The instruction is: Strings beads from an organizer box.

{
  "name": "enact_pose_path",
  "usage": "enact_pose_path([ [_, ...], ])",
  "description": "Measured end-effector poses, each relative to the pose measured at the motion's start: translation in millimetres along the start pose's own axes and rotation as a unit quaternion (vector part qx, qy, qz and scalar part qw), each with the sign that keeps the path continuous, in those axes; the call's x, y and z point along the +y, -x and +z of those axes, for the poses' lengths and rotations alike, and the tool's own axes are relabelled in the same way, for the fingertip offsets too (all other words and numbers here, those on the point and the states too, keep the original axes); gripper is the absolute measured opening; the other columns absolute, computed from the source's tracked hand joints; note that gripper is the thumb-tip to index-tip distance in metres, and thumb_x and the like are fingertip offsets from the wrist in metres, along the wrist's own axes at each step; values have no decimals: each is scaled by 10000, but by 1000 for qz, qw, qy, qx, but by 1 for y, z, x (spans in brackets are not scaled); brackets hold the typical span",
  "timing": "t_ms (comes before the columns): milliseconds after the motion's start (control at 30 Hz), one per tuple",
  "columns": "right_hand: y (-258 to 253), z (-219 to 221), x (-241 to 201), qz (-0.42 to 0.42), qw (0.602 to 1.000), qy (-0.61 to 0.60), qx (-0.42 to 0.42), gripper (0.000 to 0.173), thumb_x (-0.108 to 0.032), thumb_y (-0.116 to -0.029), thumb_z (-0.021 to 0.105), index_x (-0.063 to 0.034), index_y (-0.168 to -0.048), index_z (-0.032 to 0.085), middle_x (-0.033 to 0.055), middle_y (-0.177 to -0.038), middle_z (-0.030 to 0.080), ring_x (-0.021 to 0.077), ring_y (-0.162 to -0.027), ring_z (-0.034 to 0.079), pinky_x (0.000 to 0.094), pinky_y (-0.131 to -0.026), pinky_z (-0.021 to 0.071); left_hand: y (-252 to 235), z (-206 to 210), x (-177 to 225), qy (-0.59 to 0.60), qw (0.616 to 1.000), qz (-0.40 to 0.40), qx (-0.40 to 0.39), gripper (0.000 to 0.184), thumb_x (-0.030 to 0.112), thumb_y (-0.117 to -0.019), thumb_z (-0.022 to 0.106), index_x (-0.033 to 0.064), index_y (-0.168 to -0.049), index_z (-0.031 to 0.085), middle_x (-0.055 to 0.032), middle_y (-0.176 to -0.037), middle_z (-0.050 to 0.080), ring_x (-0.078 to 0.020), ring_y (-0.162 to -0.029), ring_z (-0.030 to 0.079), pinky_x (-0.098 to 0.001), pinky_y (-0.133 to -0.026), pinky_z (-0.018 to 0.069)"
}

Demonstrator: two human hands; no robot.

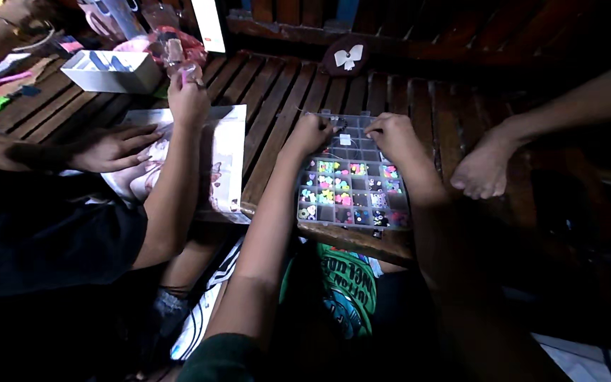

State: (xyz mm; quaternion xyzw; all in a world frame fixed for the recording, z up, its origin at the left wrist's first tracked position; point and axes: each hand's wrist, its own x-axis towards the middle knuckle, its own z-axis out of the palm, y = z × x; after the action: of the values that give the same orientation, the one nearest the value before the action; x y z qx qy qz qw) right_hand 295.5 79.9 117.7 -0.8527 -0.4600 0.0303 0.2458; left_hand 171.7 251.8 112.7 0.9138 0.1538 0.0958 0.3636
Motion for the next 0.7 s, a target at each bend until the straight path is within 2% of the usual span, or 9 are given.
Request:
enact_pose_path([
  [200, 1, -4, -15, 63, 997, 28, -29, 213, 16, -1000, 553, 135, -1126, 677, 337, -1260, 606, 463, -1214, 591, 560, -1057, 449, 2, -2, 5, -8, 1000, -3, -2, 282, 185, -1058, 558, -46, -1023, 714, -179, -963, 698, -257, -906, 661, -446, -897, 507],
  [433, 1, -4, -13, 79, 996, 27, -9, 219, 5, -962, 612, 130, -1132, 672, 342, -1281, 589, 465, -1253, 562, 555, -1068, 439, -1, -1, 1, -13, 1000, 9, -2, 277, 186, -1058, 558, -39, -1032, 719, -168, -975, 703, -234, -911, 664, -425, -902, 509],
  [500, 2, -10, -14, 88, 996, 2, -2, 221, -18, -961, 623, 114, -1130, 678, 326, -1242, 616, 451, -1213, 587, 567, -1045, 448, -1, -1, 1, -9, 1000, 5, -1, 276, 195, -1056, 564, -31, -1020, 719, -153, -959, 700, -215, -894, 660, -411, -892, 510],
  [567, 5, -19, -16, 104, 993, -59, 1, 215, -56, -952, 658, 61, -1126, 704, 260, -1139, 680, 371, -1077, 650, 551, -958, 485, -3, -1, 1, -9, 1000, 2, 1, 275, 200, -1052, 572, -28, -1019, 721, -154, -961, 704, -218, -899, 664, -418, -899, 511],
  [633, 10, -29, -19, 105, 983, -141, -47, 161, -62, -950, 691, 15, -1089, 719, 173, -1053, 696, 238, -941, 646, 458, -875, 516, -3, 0, 0, -12, 1000, 7, 4, 270, 191, -1050, 573, -28, -1000, 722, -154, -946, 699, -215, -886, 655, -417, -887, 504],
  [700, 14, -34, -22, 83, 968, -197, -129, 94, -22, -942, 694, -5, -1031, 720, 103, -984, 692, 130, -854, 622, 344, -814, 524, -3, -1, 0, -13, 1000, 11, 4, 268, 187, -1050, 572, -27, -987, 721, -146, -932, 694, -204, -877, 648, -409, -877, 503],
])
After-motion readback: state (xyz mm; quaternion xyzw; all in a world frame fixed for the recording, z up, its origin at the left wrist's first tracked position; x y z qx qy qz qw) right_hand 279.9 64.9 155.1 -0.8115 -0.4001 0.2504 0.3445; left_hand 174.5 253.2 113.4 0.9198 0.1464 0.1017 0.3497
